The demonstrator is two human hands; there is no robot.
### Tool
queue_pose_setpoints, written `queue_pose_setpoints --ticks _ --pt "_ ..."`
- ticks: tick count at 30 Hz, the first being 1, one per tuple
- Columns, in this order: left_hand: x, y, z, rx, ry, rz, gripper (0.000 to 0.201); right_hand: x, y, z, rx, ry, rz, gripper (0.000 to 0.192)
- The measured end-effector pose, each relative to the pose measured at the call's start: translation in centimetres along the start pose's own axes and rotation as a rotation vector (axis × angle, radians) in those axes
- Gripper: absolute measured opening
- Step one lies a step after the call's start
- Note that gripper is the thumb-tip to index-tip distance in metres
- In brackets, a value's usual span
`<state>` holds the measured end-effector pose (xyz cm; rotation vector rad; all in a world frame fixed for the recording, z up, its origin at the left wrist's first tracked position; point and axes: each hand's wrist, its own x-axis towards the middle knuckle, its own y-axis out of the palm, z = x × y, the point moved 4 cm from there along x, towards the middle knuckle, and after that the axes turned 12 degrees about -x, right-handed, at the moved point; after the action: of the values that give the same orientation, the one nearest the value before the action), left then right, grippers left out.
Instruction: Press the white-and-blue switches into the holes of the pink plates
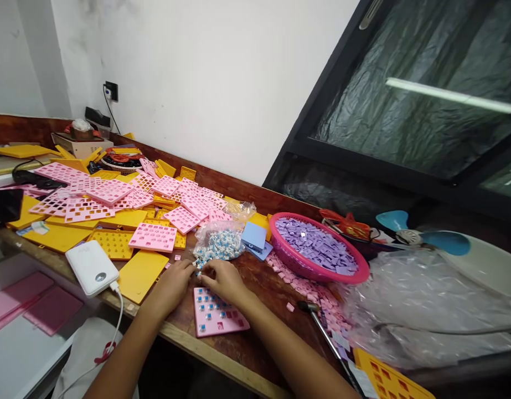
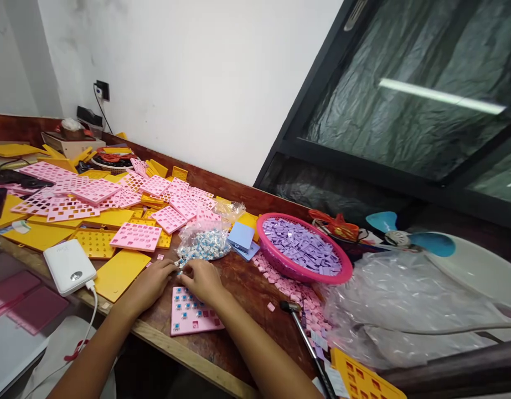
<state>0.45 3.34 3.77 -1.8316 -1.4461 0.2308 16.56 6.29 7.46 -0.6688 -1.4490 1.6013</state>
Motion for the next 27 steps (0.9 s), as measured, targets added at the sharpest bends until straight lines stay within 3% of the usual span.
queue_pose_setpoints --ticks 4,7,10,12,15,17,20,22,27 --pt "0.0 -0.6 0.1 -0.021 -0.039 -0.012 0.019 2.3 1.3 0.9 -0.062 0.036 0.074 0.010" --pt "0.0 -0.5 0.8 -0.022 -0.064 -0.028 0.015 2.1 0.5 0.7 0.002 -0.016 0.054 0.009" --pt "0.1 -0.3 1.3 -0.038 -0.088 -0.034 0.013 0.0 -1.8 -0.8 0.146 -0.102 -0.040 0.017" --pt "-0.2 -0.5 0.9 -0.059 -0.092 -0.051 0.018 -2.2 -3.1 -2.4 0.208 -0.133 -0.017 0.024" --pt "-1.2 -1.1 -1.4 -0.148 -0.042 -0.044 0.029 -5.7 -3.6 -5.1 0.292 -0.111 0.101 0.024" --pt "-2.0 -0.9 -3.7 -0.244 -0.004 0.016 0.029 -7.5 -3.1 -6.8 0.338 -0.032 0.094 0.023" --pt "-2.7 0.7 -7.2 -0.313 0.071 0.098 0.022 -8.9 -1.7 -8.1 0.378 0.043 0.076 0.028" --pt "-2.8 2.5 -8.6 -0.235 0.119 0.105 0.018 -9.1 -0.9 -8.2 0.414 0.046 0.105 0.030" --pt "-2.2 6.5 -9.4 0.122 0.195 0.066 0.015 -9.0 -1.0 -8.2 0.458 0.010 0.146 0.038"
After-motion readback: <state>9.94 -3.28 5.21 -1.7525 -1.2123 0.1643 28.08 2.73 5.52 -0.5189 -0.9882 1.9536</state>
